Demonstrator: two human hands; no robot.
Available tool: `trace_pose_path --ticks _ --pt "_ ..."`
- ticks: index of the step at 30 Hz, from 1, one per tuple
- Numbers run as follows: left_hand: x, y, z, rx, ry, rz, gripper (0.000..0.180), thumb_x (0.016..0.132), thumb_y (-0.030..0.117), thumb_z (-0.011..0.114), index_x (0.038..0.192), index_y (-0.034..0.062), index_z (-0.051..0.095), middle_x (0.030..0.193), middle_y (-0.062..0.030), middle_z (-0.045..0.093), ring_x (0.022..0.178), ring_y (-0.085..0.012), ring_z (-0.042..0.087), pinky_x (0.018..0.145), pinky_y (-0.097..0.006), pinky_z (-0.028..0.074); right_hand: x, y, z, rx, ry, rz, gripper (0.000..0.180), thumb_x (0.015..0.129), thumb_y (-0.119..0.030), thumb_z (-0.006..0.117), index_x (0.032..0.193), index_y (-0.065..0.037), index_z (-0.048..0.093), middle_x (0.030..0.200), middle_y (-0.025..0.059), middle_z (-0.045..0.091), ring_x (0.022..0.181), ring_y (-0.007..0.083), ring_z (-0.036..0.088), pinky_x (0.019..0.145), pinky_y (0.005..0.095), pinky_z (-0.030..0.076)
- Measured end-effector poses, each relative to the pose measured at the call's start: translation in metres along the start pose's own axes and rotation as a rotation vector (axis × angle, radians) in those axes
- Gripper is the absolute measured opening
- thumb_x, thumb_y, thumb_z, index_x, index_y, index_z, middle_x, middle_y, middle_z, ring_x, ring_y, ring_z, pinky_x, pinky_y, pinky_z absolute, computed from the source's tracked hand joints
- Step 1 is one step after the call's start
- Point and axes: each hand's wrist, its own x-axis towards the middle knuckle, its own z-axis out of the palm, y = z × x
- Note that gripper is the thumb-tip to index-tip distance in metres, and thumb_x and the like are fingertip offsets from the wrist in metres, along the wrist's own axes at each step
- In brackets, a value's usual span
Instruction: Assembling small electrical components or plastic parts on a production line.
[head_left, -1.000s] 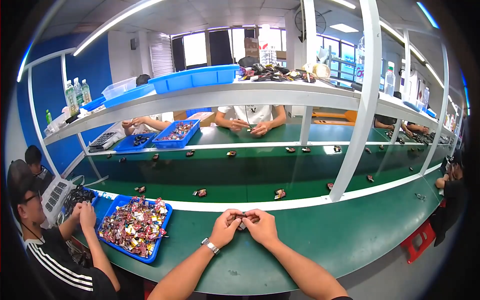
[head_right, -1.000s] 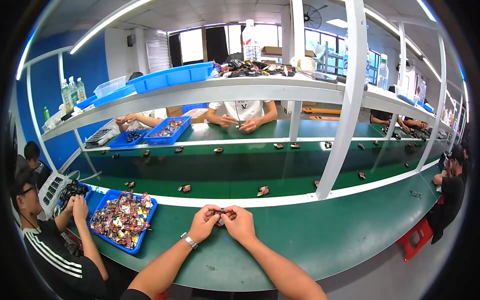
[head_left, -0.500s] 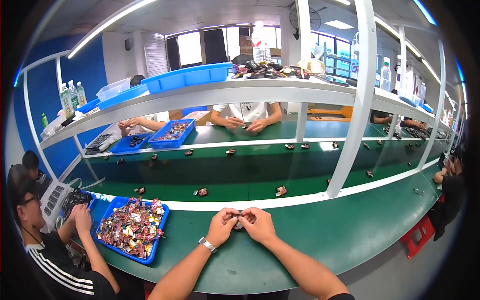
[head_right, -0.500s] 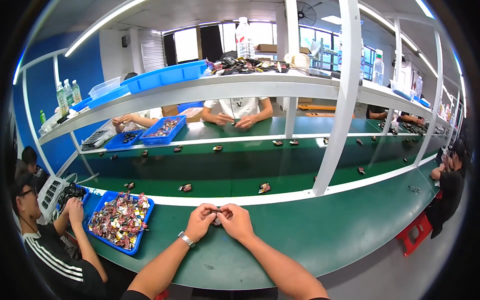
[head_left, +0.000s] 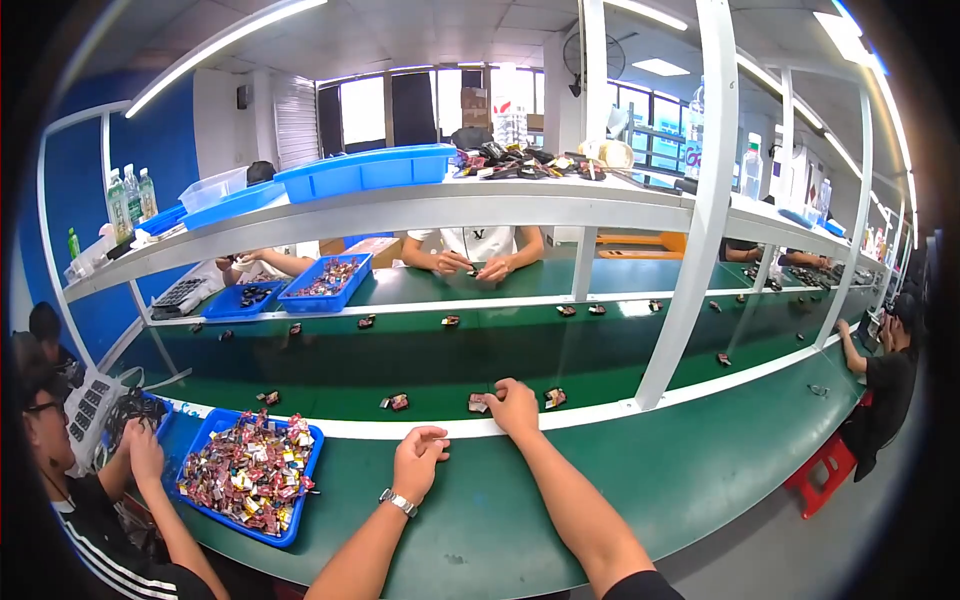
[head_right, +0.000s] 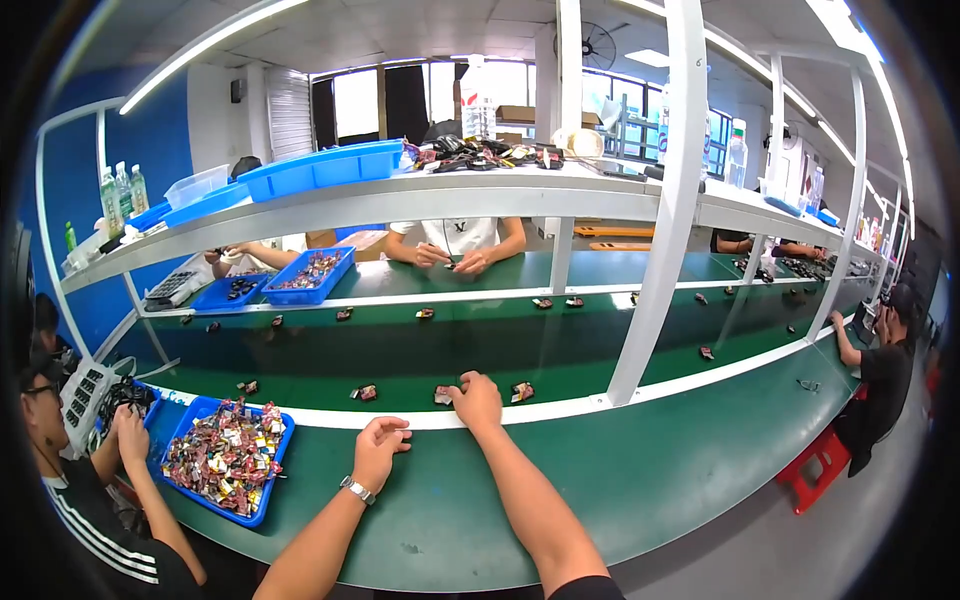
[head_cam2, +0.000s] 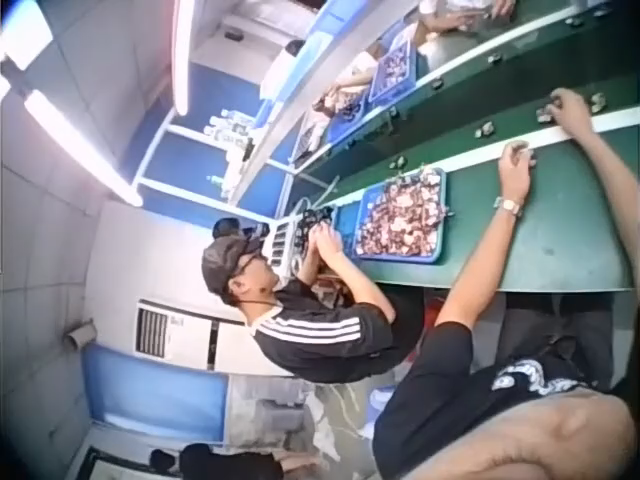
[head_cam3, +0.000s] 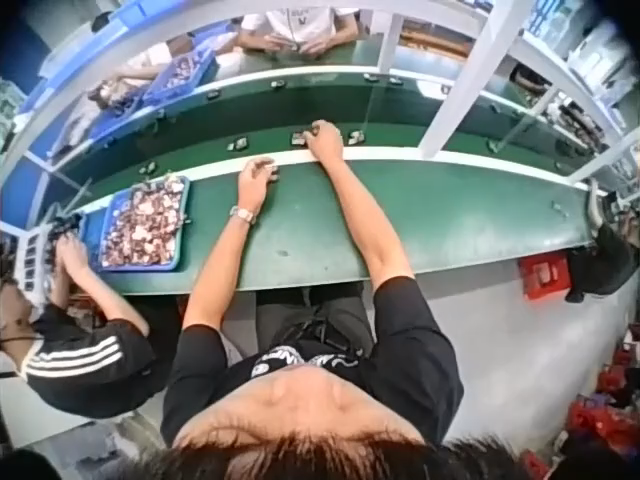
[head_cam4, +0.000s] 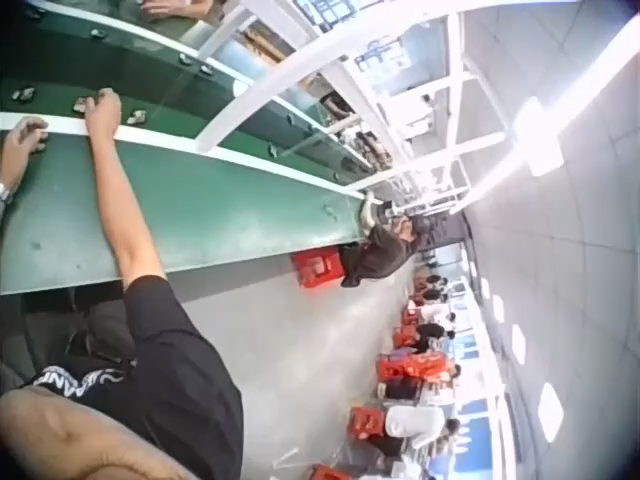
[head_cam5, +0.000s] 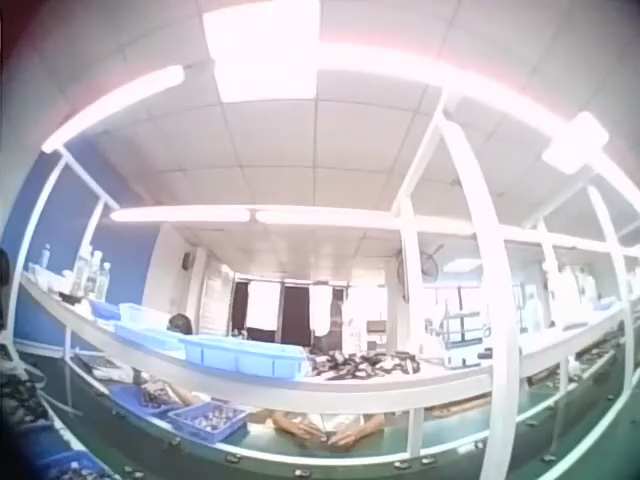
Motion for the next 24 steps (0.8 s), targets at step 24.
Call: trace_pose_path --ticks 24 --pt "-0.002 0.011 -0.004 -0.031 -0.271 -0.128 0.027 0.100 0.018 0.051 0.115 -0.0033 0.059 0.098 -0.0112 0.068 0.080 -0.0143 0.064 0.070 -0.027 0.053 -0.077 -0.023 -0.084 0.281 -0.324 -0.340 0.049 0.074 -0.012 0.080 0.114 -0.005 0.055 0.105 0.0107 0.066 0.094 0.0242 0.063 0.085 0.0352 0.051"
